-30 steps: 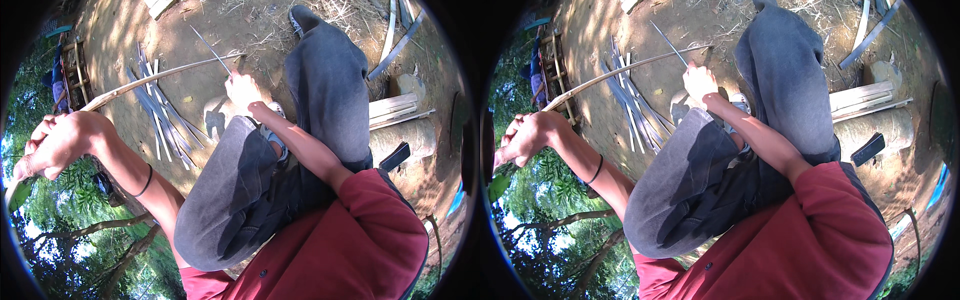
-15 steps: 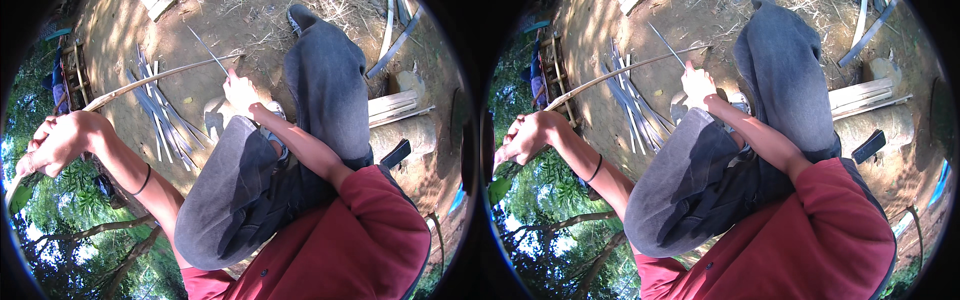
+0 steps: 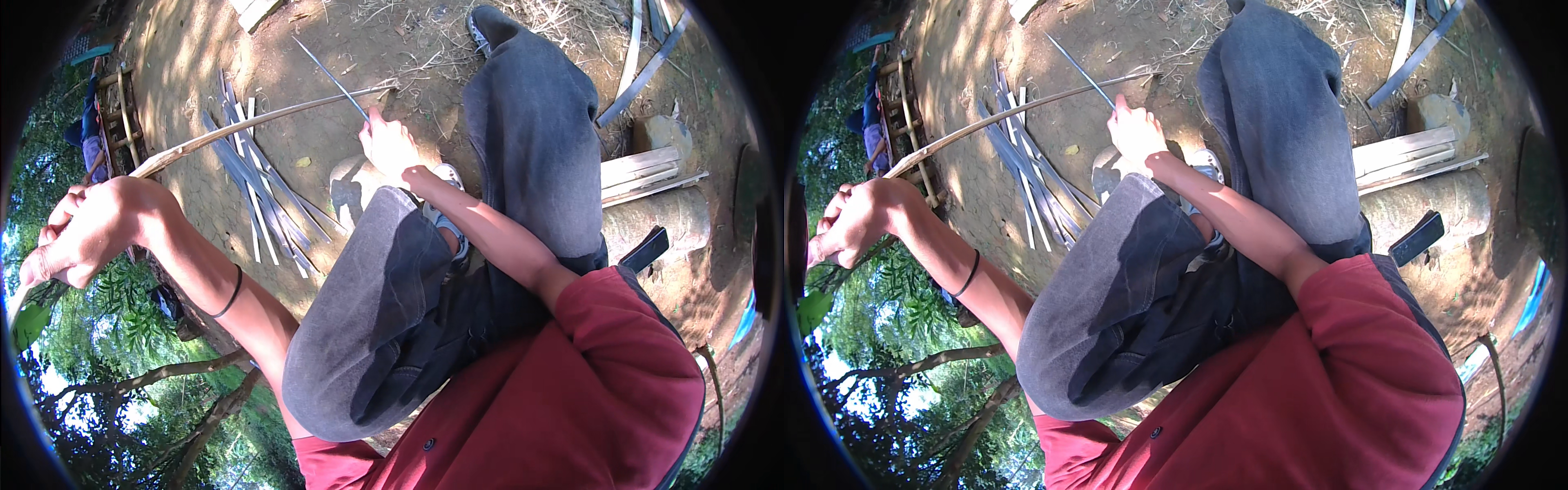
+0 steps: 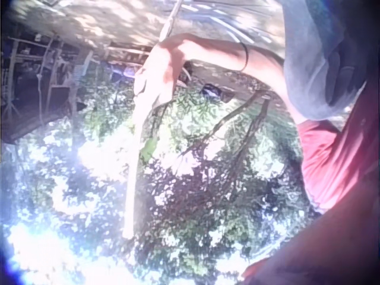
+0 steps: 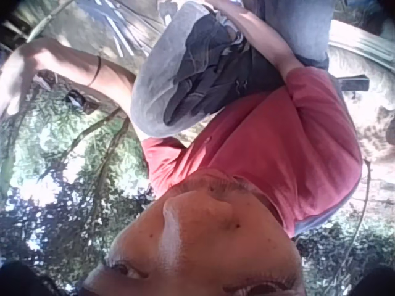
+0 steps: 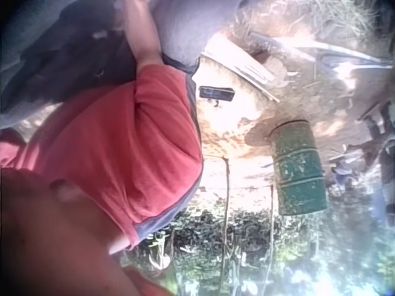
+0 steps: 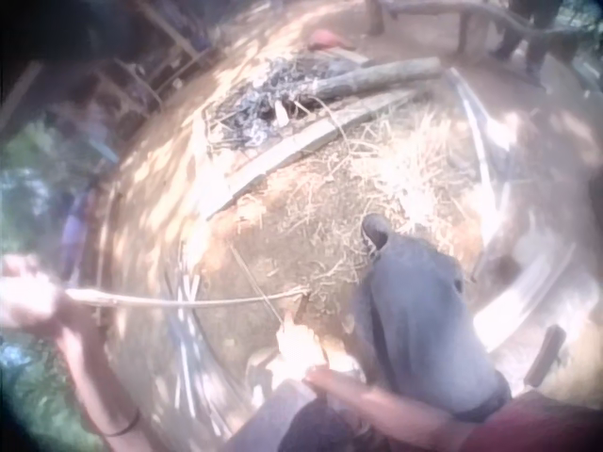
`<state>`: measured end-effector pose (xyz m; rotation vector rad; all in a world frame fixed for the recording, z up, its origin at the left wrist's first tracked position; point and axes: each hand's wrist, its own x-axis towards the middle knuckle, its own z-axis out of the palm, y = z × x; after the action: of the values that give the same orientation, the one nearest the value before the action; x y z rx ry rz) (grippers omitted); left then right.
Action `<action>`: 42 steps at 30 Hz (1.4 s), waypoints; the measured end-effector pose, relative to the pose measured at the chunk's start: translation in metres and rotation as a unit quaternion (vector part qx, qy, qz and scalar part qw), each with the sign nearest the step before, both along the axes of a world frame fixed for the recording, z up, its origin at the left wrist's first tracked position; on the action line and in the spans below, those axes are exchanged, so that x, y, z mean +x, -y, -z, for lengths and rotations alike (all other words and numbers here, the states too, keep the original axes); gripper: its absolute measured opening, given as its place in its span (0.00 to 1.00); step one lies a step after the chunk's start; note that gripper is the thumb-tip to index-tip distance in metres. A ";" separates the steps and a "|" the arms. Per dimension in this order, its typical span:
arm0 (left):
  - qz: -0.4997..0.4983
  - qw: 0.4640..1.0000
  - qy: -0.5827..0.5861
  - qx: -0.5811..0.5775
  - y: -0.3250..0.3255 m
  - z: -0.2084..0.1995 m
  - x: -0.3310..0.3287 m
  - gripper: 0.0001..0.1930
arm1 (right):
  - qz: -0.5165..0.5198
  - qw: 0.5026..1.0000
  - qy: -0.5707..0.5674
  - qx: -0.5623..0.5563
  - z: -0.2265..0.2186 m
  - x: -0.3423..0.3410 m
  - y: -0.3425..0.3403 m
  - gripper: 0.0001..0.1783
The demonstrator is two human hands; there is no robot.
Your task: The person uses a machete to shave the outer layer off a long piece of bamboo, holding the bamboo in one hand and drawing the blade toward themselves along the length of the wood while seated outdoors.
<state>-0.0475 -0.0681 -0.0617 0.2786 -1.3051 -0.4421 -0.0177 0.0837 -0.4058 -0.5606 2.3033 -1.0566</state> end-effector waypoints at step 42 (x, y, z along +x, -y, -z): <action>-0.012 1.000 0.021 0.002 0.010 -0.008 0.011 0.27 | 0.018 0.998 -0.052 0.007 0.021 0.002 0.007 0.19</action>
<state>-0.0368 -0.0780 -0.0535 0.3089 -1.3405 -0.4207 -0.0154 0.0766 -0.4264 -0.5826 2.4181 -1.0491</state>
